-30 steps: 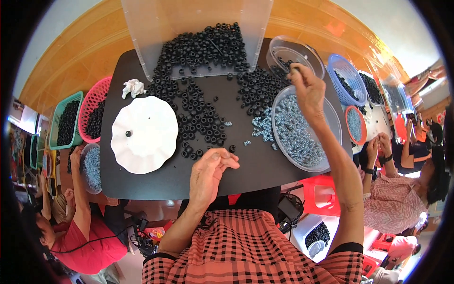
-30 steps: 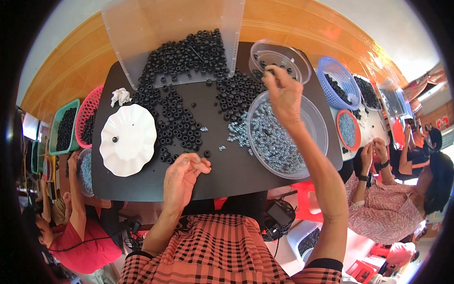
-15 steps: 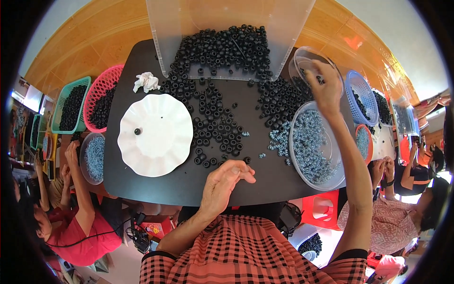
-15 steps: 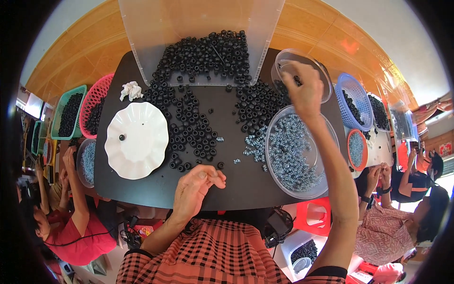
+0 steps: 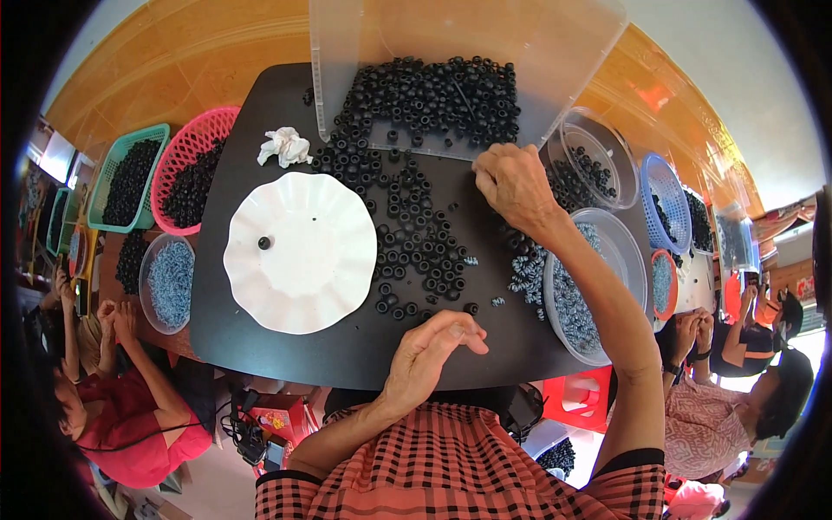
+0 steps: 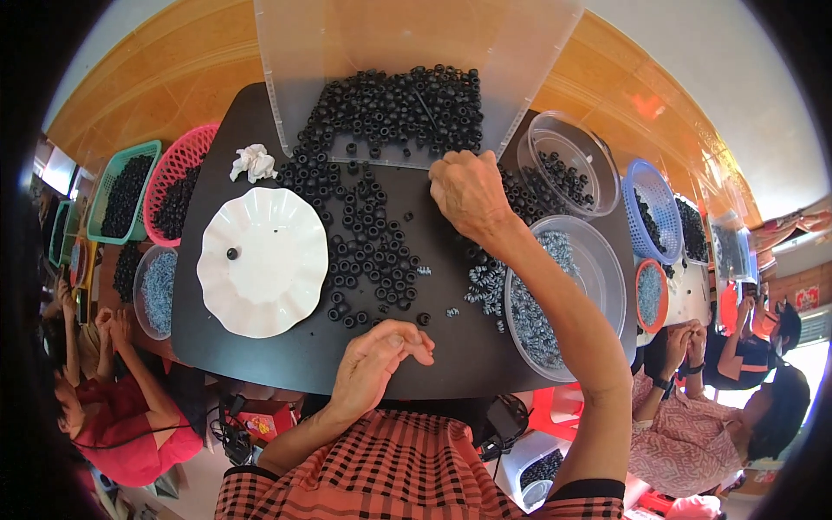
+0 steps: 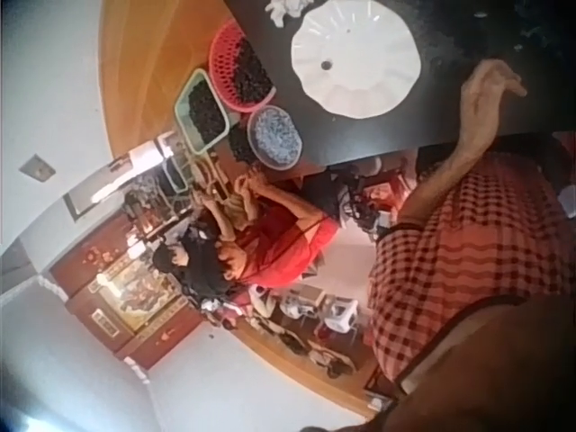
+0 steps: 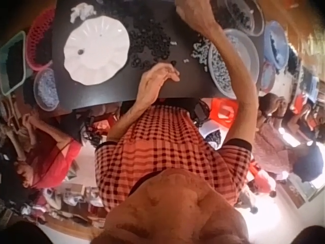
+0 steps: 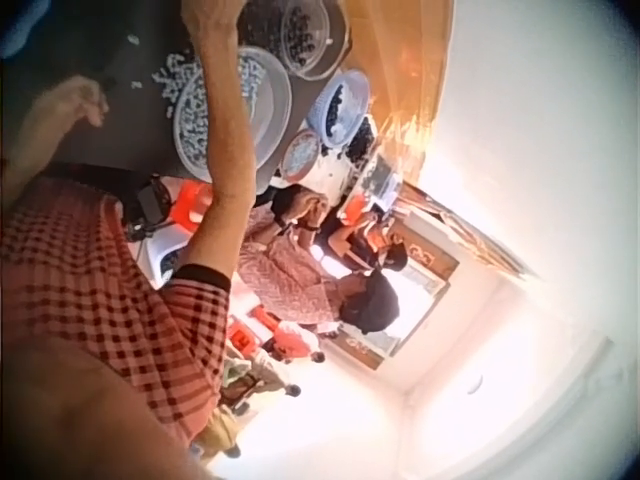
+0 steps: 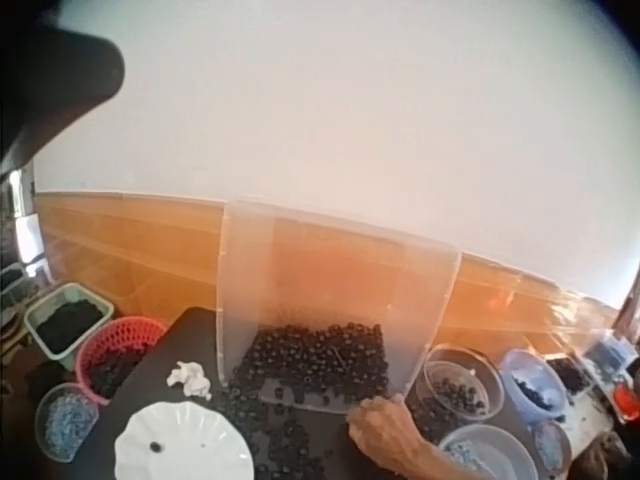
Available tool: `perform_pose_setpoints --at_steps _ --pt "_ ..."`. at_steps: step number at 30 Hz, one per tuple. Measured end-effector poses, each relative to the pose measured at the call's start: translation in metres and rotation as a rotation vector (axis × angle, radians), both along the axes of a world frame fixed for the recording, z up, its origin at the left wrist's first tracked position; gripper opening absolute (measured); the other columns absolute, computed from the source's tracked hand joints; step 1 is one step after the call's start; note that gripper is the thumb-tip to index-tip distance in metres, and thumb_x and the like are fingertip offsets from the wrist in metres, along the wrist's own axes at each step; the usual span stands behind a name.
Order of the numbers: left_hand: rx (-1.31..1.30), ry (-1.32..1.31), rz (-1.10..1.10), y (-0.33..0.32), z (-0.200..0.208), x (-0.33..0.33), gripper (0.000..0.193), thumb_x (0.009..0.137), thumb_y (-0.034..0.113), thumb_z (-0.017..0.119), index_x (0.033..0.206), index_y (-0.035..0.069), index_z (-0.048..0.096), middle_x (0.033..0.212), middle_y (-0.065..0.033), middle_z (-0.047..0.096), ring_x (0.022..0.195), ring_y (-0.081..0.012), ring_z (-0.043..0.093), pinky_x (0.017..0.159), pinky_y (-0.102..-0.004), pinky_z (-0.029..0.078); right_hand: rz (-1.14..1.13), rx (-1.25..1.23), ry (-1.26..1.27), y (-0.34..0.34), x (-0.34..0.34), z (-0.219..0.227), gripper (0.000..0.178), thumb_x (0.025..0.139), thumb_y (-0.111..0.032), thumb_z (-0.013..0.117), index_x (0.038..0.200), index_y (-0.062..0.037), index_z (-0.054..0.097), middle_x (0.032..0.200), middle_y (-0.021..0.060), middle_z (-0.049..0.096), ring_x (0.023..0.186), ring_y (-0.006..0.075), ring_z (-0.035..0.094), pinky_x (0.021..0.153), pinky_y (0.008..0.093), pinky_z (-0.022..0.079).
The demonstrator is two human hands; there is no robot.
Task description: The person repeatedly picks up small black rings and metallic coils from the table, fitting the coils into the rings by hand.
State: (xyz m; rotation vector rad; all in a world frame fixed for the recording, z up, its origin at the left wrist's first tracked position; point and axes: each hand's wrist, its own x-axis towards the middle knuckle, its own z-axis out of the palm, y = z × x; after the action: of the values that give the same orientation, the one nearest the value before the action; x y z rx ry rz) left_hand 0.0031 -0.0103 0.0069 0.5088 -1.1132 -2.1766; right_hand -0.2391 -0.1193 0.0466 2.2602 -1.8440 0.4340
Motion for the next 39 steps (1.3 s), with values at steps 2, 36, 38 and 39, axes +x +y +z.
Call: perform_pose_setpoints --at_steps 2,36,38,39 --pt "-0.003 0.011 -0.006 0.001 -0.001 0.001 0.026 0.099 0.015 0.039 0.106 -0.004 0.055 0.086 -0.0159 0.064 0.102 -0.0234 0.057 0.097 -0.0382 0.041 -0.031 0.104 0.001 -0.001 0.009 0.009 0.009 0.079 -0.007 0.059 0.085 -0.0038 0.066 0.088 0.0106 0.065 0.075 0.0300 0.062 0.070 0.0422 0.044" --pt "-0.111 -0.051 0.066 0.004 0.002 -0.004 0.024 0.099 0.016 0.042 0.101 -0.002 0.059 0.081 -0.0101 0.067 0.093 -0.0157 0.060 0.091 -0.0310 0.044 0.042 0.054 -0.647 0.056 -0.002 0.006 0.017 0.076 -0.001 0.063 0.092 -0.0013 0.068 0.082 0.0084 0.064 0.067 0.0175 0.059 0.064 0.0282 0.048" --pt "-0.125 -0.057 0.069 0.004 0.003 -0.005 0.024 0.099 0.016 0.042 0.101 -0.002 0.058 0.082 -0.0101 0.067 0.093 -0.0154 0.060 0.091 -0.0305 0.044 0.108 -0.002 -0.477 0.057 0.000 0.000 0.018 0.074 -0.002 0.064 0.092 -0.0029 0.067 0.084 0.0084 0.064 0.072 0.0212 0.059 0.067 0.0312 0.048" --pt "-0.121 -0.071 0.071 0.004 0.004 -0.005 0.024 0.099 0.016 0.043 0.101 -0.002 0.059 0.082 -0.0100 0.067 0.092 -0.0148 0.060 0.090 -0.0300 0.044 0.172 -0.053 -0.305 0.058 0.002 -0.002 0.020 0.072 -0.002 0.065 0.092 -0.0046 0.067 0.087 0.0084 0.064 0.077 0.0249 0.059 0.071 0.0341 0.048"
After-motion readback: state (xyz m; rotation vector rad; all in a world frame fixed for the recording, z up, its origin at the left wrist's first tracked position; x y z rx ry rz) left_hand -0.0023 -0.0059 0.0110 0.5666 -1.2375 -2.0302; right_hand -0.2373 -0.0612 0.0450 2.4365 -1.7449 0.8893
